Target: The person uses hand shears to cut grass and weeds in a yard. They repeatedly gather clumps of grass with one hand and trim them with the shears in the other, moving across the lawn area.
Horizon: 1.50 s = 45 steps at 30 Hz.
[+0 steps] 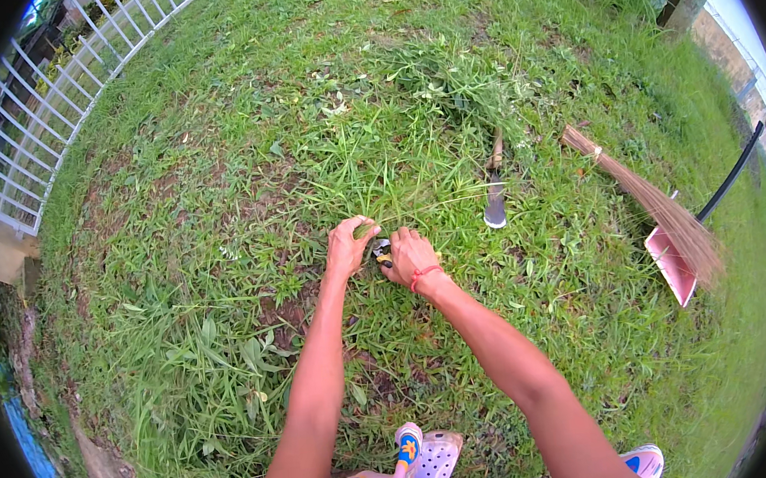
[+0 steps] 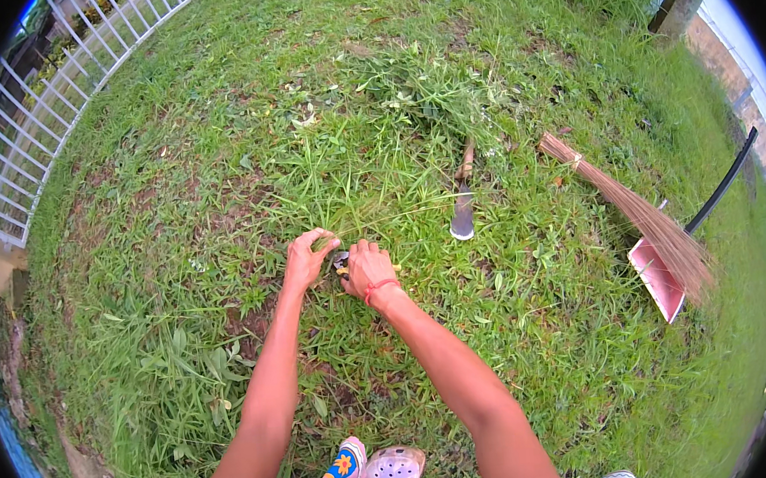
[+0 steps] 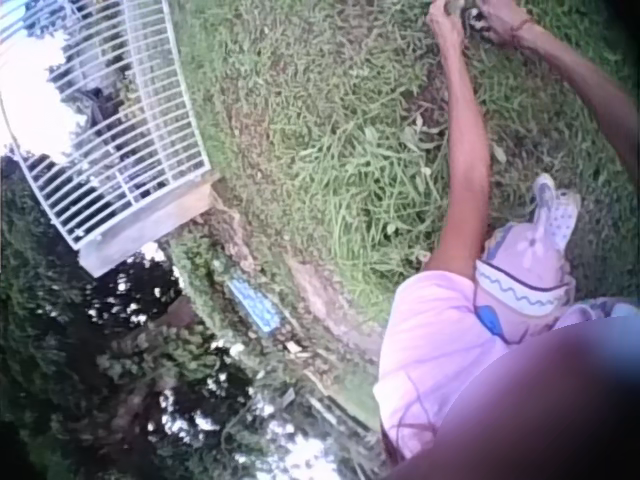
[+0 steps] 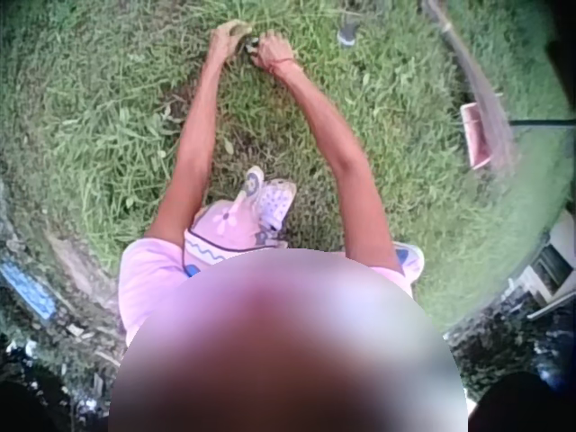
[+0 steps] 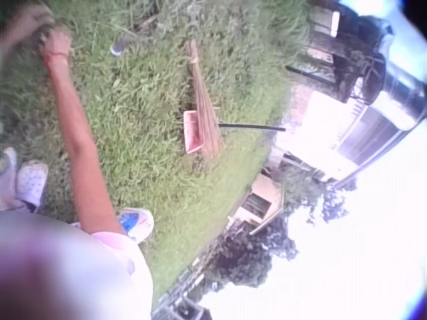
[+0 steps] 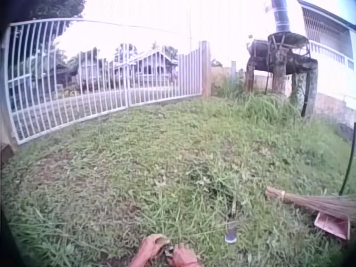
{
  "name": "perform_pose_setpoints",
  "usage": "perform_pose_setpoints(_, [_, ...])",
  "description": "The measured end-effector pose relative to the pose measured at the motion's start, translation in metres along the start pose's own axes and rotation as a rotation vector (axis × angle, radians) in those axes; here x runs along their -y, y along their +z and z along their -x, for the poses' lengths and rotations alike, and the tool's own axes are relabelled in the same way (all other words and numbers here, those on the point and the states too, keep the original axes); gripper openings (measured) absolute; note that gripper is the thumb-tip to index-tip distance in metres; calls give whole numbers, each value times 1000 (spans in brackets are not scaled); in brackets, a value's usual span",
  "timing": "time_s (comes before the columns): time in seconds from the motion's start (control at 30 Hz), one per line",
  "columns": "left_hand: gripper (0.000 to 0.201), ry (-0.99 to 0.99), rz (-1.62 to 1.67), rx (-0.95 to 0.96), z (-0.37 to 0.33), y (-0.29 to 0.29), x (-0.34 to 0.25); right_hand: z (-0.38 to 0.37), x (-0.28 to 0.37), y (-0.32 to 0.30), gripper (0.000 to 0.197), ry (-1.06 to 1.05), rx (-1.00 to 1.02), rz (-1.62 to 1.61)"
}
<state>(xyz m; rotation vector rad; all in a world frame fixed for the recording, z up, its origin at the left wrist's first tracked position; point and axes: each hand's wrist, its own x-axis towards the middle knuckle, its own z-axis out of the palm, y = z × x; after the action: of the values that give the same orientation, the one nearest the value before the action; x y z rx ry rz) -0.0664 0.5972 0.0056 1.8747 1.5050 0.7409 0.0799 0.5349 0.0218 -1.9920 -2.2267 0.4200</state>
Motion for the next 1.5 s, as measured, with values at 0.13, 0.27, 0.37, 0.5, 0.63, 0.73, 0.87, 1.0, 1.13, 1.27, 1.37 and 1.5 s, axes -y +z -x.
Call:
perform_pose_setpoints(0.13, [23,-228,659,-96,-16,-30,11,15,-20,-13,54,-10,72,-99])
perform_pose_setpoints(0.27, [25,-399,946,-116,-19,-65,23,25,-28,-24,58,-53,-92,10])
perform_pose_setpoints(0.37, [23,-422,999,-62,-18,-64,22,1,0,-13,62,-42,-63,156])
perform_pose_setpoints(0.5, [23,-436,954,-74,-14,-53,12,-26,38,7,51,-122,-37,116])
perform_pose_setpoints(0.63, [23,-443,914,-113,-14,-63,-3,9,45,0,39,-248,11,-29])
perform_pose_setpoints(0.73, [25,-383,918,-102,-13,-72,-19,63,36,-15,47,-246,13,-178])
perform_pose_setpoints(0.87, [36,-299,524,139,-14,-40,-40,110,-34,-34,51,122,-191,84])
perform_pose_setpoints(1.0, [69,20,-132,99,-13,39,-59,106,-88,-32,52,412,-136,89])
perform_pose_setpoints(1.13, [45,99,-93,113,-26,81,-70,62,-94,-20,50,318,-86,140])
perform_pose_setpoints(1.27, [31,39,-50,127,-33,72,-71,57,-100,-28,46,234,-67,-35])
perform_pose_setpoints(1.37, [34,-155,50,25,-36,52,-67,79,-104,-37,49,249,-3,-163])
perform_pose_setpoints(1.5, [34,-77,-53,144,-30,43,-67,60,-89,-35,58,204,-92,73])
